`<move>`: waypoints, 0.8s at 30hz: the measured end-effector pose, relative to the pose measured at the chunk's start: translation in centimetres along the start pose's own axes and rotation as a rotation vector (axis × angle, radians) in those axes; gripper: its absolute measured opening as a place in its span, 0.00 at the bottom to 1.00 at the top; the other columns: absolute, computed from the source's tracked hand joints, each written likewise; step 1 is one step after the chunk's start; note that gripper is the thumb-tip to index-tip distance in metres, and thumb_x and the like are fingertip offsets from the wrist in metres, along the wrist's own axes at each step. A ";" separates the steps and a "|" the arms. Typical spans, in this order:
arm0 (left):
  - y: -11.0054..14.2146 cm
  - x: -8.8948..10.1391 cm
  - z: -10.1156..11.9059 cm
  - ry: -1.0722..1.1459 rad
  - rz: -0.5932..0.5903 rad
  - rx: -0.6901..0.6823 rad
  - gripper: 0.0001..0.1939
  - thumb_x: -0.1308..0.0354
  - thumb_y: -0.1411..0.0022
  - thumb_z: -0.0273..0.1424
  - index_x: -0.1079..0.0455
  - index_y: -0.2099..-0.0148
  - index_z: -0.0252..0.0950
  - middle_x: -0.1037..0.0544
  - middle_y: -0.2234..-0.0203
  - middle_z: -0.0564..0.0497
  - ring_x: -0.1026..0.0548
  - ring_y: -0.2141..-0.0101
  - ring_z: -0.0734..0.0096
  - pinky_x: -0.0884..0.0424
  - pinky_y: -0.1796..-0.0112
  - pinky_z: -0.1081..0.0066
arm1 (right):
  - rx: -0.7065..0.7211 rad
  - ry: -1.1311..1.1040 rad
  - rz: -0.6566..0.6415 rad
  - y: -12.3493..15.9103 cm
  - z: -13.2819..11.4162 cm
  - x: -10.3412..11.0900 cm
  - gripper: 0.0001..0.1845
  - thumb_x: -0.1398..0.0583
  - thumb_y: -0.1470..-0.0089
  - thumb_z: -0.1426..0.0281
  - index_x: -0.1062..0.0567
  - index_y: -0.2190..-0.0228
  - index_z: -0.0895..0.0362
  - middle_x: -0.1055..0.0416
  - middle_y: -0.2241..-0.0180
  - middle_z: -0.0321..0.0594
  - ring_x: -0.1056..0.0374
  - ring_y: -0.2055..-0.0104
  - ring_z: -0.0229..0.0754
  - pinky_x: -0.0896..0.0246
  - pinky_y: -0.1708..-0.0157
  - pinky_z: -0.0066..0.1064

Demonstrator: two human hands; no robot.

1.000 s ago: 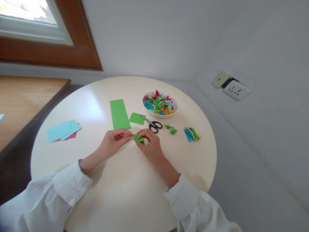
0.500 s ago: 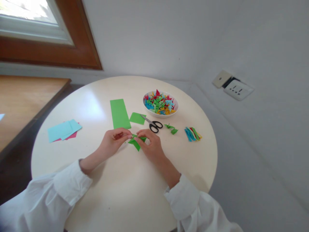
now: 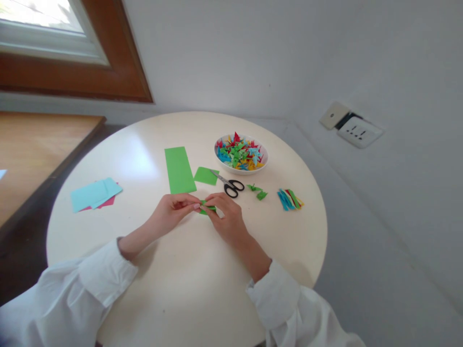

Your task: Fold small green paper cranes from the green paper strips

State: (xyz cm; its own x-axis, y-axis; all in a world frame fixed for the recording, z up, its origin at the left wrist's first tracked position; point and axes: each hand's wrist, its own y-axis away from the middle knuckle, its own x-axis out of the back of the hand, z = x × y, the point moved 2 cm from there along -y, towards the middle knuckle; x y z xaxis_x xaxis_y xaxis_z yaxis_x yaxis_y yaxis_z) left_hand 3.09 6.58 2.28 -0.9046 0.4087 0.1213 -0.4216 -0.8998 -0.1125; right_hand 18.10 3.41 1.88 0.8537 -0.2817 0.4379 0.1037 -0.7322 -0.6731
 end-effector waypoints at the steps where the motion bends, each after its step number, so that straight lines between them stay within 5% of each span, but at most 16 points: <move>1: 0.0 0.0 0.0 -0.013 0.005 -0.002 0.08 0.41 0.49 0.33 0.26 0.72 0.32 0.22 0.76 0.48 0.26 0.73 0.70 0.31 0.70 0.73 | 0.001 0.004 -0.002 0.0 0.0 0.0 0.04 0.40 0.50 0.73 0.29 0.75 0.54 0.27 0.70 0.39 0.30 0.66 0.39 0.34 0.65 0.32; 15: 0.3 0.2 0.3 -0.155 0.089 -0.027 0.08 0.43 0.49 0.32 0.27 0.74 0.33 0.23 0.78 0.50 0.29 0.76 0.73 0.35 0.74 0.75 | -0.155 -0.051 -0.027 0.1 -0.2 -0.2 0.02 0.40 0.50 0.72 0.30 0.73 0.54 0.29 0.65 0.42 0.33 0.58 0.41 0.37 0.57 0.36; 24: 0.4 0.1 0.6 -0.055 0.140 0.072 0.06 0.41 0.51 0.31 0.28 0.75 0.33 0.23 0.81 0.51 0.27 0.77 0.73 0.32 0.74 0.75 | -0.420 -0.289 -0.014 0.3 0.0 -1.1 0.04 0.41 0.51 0.69 0.31 0.75 0.55 0.30 0.70 0.39 0.33 0.67 0.38 0.37 0.71 0.28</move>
State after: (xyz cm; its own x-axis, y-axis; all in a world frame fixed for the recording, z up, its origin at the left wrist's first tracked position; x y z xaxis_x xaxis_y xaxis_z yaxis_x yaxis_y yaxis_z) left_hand 2.90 6.19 2.80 -0.9485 0.2714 0.1635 -0.2844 -0.9567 -0.0618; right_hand 17.22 3.51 1.26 0.9662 -0.1307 0.2222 -0.0475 -0.9374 -0.3449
